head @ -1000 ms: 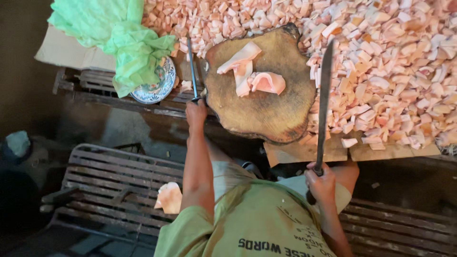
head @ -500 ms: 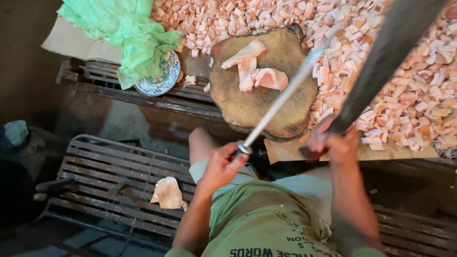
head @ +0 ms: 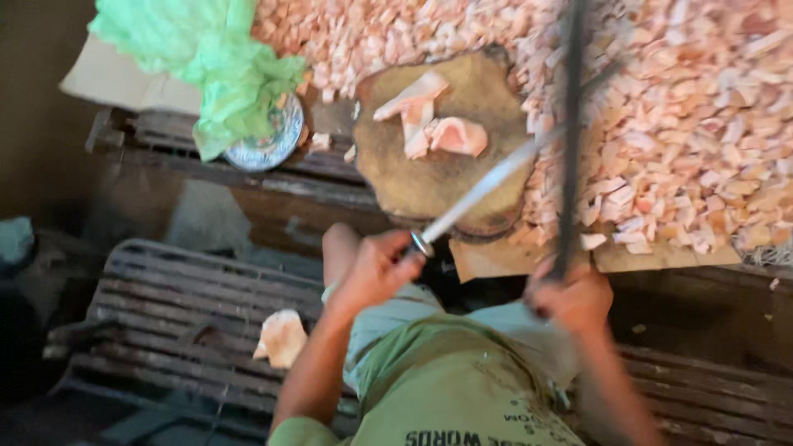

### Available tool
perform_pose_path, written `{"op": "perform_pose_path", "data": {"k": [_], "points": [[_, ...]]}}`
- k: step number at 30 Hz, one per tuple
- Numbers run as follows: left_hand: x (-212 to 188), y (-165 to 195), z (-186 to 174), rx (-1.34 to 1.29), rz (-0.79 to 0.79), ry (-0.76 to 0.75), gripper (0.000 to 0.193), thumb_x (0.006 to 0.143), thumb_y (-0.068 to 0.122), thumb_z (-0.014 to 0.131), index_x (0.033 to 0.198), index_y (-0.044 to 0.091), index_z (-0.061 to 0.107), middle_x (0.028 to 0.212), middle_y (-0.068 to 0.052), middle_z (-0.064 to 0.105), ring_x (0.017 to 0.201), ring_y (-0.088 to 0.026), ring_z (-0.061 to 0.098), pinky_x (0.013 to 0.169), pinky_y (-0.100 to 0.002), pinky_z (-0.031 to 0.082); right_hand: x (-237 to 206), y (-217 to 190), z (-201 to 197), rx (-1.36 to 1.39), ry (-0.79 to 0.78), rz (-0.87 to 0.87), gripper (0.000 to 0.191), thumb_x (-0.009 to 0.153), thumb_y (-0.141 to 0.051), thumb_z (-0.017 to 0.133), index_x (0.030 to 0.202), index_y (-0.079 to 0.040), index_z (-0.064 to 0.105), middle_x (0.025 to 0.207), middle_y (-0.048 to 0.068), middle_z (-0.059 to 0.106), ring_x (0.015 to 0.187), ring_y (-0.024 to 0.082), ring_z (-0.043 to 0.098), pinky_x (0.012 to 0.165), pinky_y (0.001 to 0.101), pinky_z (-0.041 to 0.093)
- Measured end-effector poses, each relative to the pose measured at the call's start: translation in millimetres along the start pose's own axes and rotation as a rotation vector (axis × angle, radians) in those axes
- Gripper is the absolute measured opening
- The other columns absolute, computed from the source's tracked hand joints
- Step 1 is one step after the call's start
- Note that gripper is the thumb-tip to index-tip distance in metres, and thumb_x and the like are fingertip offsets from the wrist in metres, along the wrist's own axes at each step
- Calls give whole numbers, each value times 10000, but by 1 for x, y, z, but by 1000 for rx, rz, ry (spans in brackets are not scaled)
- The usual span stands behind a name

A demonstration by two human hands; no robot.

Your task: The person cuts a large slab of pork belly into small cubes using a cleaver on a wooden cutting board. They repeatedly slice strips and dice them, accumulating a large pile of cubed meat on the table.

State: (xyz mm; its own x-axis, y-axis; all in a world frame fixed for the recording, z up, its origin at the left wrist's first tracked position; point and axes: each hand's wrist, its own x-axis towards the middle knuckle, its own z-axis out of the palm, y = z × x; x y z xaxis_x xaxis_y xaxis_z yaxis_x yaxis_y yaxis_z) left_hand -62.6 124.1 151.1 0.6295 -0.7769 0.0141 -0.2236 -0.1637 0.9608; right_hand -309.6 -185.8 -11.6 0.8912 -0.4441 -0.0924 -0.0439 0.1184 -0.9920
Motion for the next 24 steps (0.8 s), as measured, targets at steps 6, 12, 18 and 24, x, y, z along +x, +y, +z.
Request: {"op": "perform_pose_path", "data": {"k": [6, 12, 18, 24], "points": [[6, 21, 26, -107, 134, -98, 153, 951, 164, 684, 926, 16, 656, 722, -39, 574, 624, -80, 528, 517, -287, 447, 85, -46, -18, 82, 102, -176, 201, 740, -99, 730, 928, -67, 665, 768, 97, 665, 683, 214, 648, 642, 352, 535], [17, -14, -12, 304, -175, 218, 202, 900, 249, 705, 877, 49, 715, 570, -35, 549, 538, -106, 496, 495, -336, 419, -20, 76, 61, -526, 5, 2, 197, 764, -184, 728, 903, -60, 664, 759, 122, 676, 704, 256, 660, 681, 383, 543], [15, -47, 40, -1, -86, -47, 216, 931, 209, 706, 912, -5, 688, 650, -21, 543, 628, -75, 498, 533, -305, 434, 49, -32, 72, -863, 100, -435, 289, 799, -203, 733, 1037, -47, 684, 875, 225, 709, 793, 417, 681, 694, 457, 553], [-27, -6, -29, 56, -146, -154, 202, 910, 180, 670, 1034, 30, 727, 671, 17, 551, 618, -60, 475, 513, -287, 411, 8, -99, -33, -1186, 534, 4, 423, 800, -346, 857, 1136, -100, 783, 963, 169, 733, 818, 318, 702, 770, 426, 560]]}}
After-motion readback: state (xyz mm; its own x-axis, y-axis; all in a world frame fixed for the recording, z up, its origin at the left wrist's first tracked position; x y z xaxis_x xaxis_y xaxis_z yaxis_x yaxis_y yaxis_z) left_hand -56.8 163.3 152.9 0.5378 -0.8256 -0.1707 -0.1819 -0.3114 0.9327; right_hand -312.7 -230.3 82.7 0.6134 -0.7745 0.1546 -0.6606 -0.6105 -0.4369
